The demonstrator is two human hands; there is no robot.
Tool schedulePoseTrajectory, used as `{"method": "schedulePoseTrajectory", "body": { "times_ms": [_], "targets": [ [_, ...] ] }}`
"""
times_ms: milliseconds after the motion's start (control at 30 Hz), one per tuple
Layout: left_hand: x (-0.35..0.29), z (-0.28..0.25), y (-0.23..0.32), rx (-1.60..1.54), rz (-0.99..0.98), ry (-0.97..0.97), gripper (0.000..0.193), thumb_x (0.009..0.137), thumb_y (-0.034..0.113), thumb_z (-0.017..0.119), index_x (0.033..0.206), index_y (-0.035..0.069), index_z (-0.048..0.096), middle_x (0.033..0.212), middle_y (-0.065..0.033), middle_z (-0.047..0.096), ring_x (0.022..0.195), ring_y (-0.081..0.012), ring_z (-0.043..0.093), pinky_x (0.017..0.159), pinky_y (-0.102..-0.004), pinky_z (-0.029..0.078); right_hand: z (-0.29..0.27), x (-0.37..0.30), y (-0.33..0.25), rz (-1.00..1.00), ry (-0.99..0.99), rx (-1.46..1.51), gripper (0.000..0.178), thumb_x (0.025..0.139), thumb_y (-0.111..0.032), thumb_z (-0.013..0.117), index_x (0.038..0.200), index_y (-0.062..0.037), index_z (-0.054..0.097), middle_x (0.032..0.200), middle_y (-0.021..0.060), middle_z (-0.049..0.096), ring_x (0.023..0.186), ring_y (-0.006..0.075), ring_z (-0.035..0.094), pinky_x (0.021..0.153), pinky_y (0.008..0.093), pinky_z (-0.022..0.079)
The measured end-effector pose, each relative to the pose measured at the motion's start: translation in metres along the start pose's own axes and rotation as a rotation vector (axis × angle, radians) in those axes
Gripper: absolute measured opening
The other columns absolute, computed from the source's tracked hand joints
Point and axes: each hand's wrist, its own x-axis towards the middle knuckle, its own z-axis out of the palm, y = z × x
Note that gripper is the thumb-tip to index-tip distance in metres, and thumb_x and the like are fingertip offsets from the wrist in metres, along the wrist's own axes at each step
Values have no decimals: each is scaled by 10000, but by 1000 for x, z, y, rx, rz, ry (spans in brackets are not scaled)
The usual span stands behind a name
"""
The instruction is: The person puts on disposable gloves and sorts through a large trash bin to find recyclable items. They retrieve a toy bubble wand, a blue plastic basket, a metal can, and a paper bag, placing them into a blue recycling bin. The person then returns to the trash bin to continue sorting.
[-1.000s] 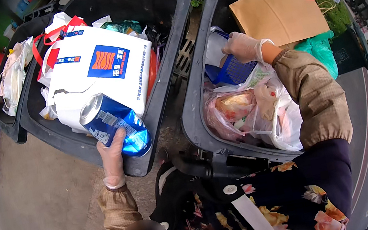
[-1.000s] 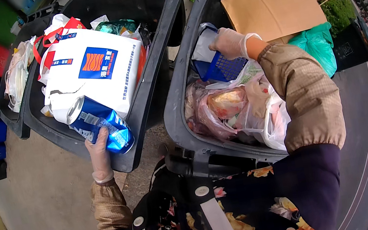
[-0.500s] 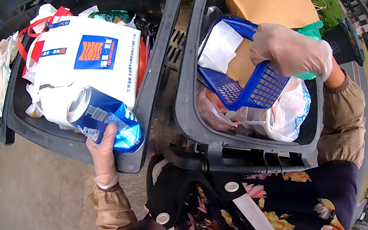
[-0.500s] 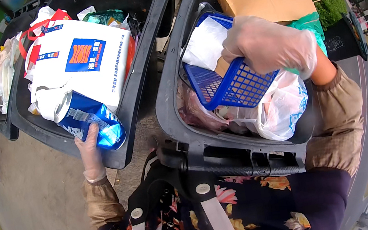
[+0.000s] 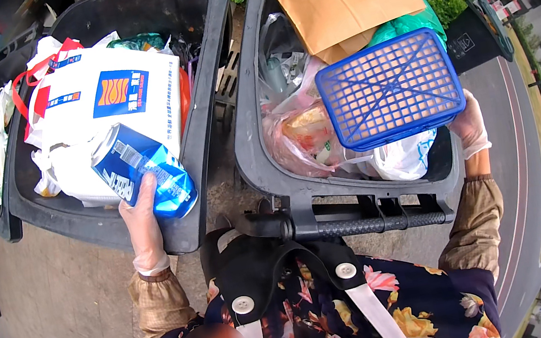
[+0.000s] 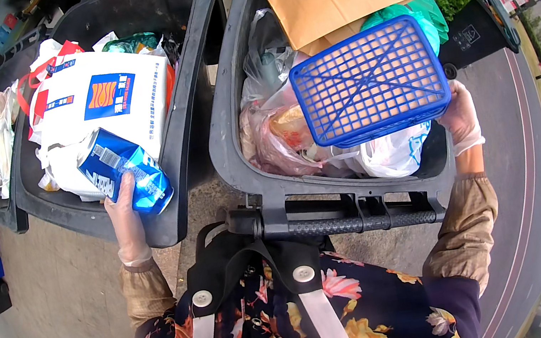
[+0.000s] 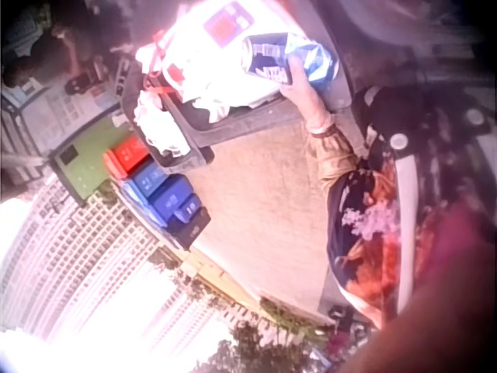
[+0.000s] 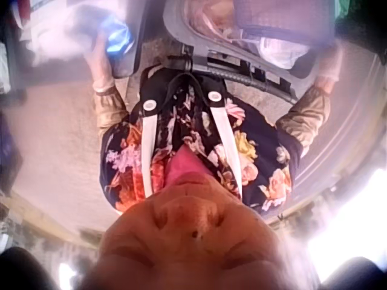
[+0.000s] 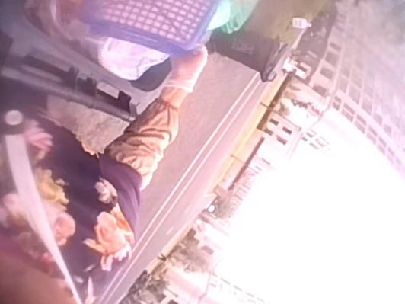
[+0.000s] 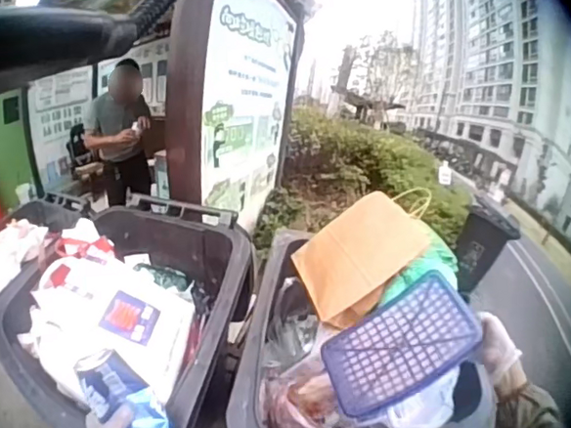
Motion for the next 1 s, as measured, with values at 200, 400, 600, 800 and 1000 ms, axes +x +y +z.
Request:
{"method": "schedulePoseTrajectory", "body": {
  "times_ms": [200, 400, 600, 800, 1000],
  "targets": [
    [-3, 5, 5, -32, -16, 7, 529, 811, 301, 680, 1172, -55, 531, 1077, -86, 602, 955, -143, 561, 885, -285, 425, -34, -7, 58, -151, 266, 270, 471, 903, -423, 471, 1208, -68, 522, 1206, 114, 577, 1080, 281, 564, 881, 489, 484],
    [0, 9, 2, -24, -5, -66, 500, 845, 284, 634, 1209, -29, 492, 1102, -75, 556, 971, -136, 537, 846, -253, 435, -27, -9, 63, -249, 282, 322, 486, 921, -432, 429, 1244, -73, 491, 1243, 114, 553, 1117, 279, 538, 911, 479, 462],
    [0, 7, 3, -49, -19, -72, 531, 815, 284, 670, 1200, -37, 493, 1089, -71, 576, 969, -141, 545, 881, -280, 416, -4, -13, 54, -338, 226, 301, 524, 923, -450, 413, 1261, -54, 465, 1268, 128, 531, 1137, 277, 527, 929, 476, 449],
    [-1, -2, 13, -63, -3, -194, 555, 812, 312, 663, 1222, -13, 476, 1098, -80, 575, 984, -162, 550, 888, -289, 419, 9, -16, 51, -557, 138, 294, 410, 941, -341, 430, 1186, -26, 524, 1216, 120, 567, 1136, 241, 530, 915, 388, 469],
    [-20, 4, 98, 413, 564, -530, 793, 621, 284, 812, 1299, 72, 458, 1275, -140, 525, 1221, -274, 455, 1030, -384, 346, 138, -61, 37, -819, -289, -98, 290, 749, 44, 391, 996, 14, 539, 903, 32, 552, 795, 119, 509, 760, 224, 409]
  ]
}}
